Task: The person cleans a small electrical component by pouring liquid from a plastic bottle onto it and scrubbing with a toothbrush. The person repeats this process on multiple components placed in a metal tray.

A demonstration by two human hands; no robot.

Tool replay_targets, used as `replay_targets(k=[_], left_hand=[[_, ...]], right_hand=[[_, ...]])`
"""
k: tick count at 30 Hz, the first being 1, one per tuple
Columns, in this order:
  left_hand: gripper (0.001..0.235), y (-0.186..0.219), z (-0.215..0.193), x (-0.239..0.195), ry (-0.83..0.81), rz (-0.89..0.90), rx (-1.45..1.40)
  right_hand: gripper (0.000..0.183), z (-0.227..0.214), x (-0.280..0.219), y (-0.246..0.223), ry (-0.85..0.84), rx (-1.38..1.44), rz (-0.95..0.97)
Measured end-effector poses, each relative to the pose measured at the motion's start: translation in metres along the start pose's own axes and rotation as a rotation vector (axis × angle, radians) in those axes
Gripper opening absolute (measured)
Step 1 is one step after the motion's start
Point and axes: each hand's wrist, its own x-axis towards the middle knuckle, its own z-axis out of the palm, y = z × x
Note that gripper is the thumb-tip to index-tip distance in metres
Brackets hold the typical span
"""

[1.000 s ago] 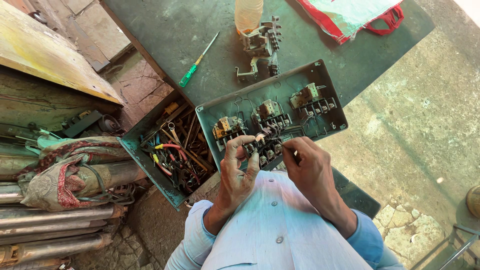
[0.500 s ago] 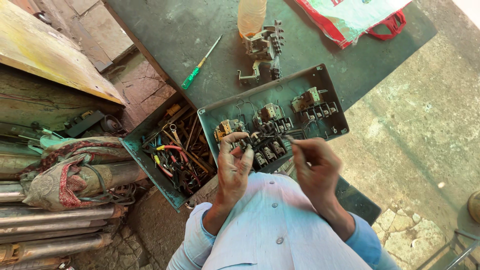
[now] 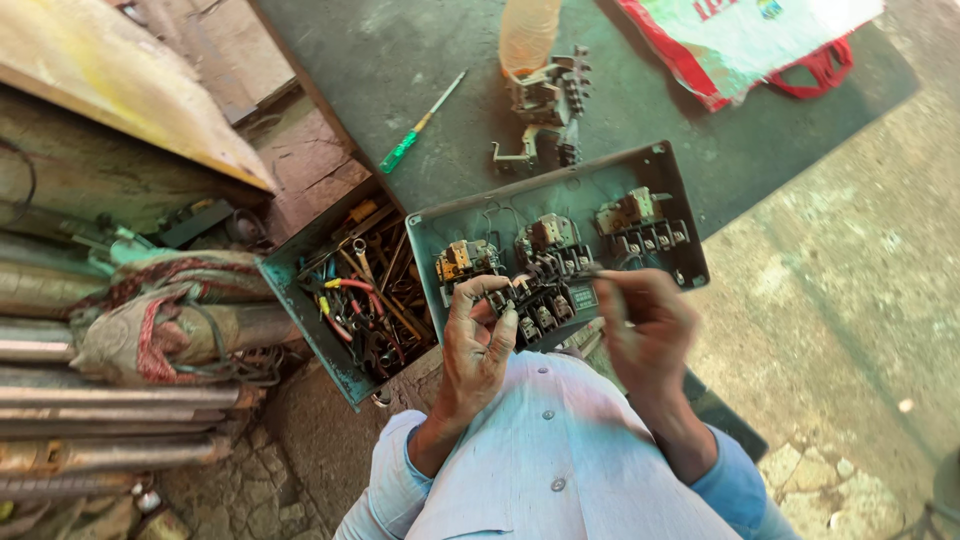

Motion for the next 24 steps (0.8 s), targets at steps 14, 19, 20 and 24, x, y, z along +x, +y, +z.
replay_targets(k=[14,19,20,24], left_hand=[[0.033,-0.001,0.019,-0.008,0.334,-0.224,-0.119],[0.034,-0.003,0.026,-0.011,0.391,-0.193,-0.144],[0.035,-0.003,0.027,-0.012,0.389,-0.178,-0.139],[0.033,-0.002,0.034,-0.016,0.382,-0.158,-0.133]], right_hand=[[0.009,-0.075,0.077,0.037,0.056,0.002,-0.006],[0.01,-0.086,0.116,0.062,0.044,-0.067,-0.032],[0.01,-0.086,0.126,0.069,0.031,-0.079,-0.056],[0.008,-0.085,0.174,0.104,0.01,-0.195,-0.158]])
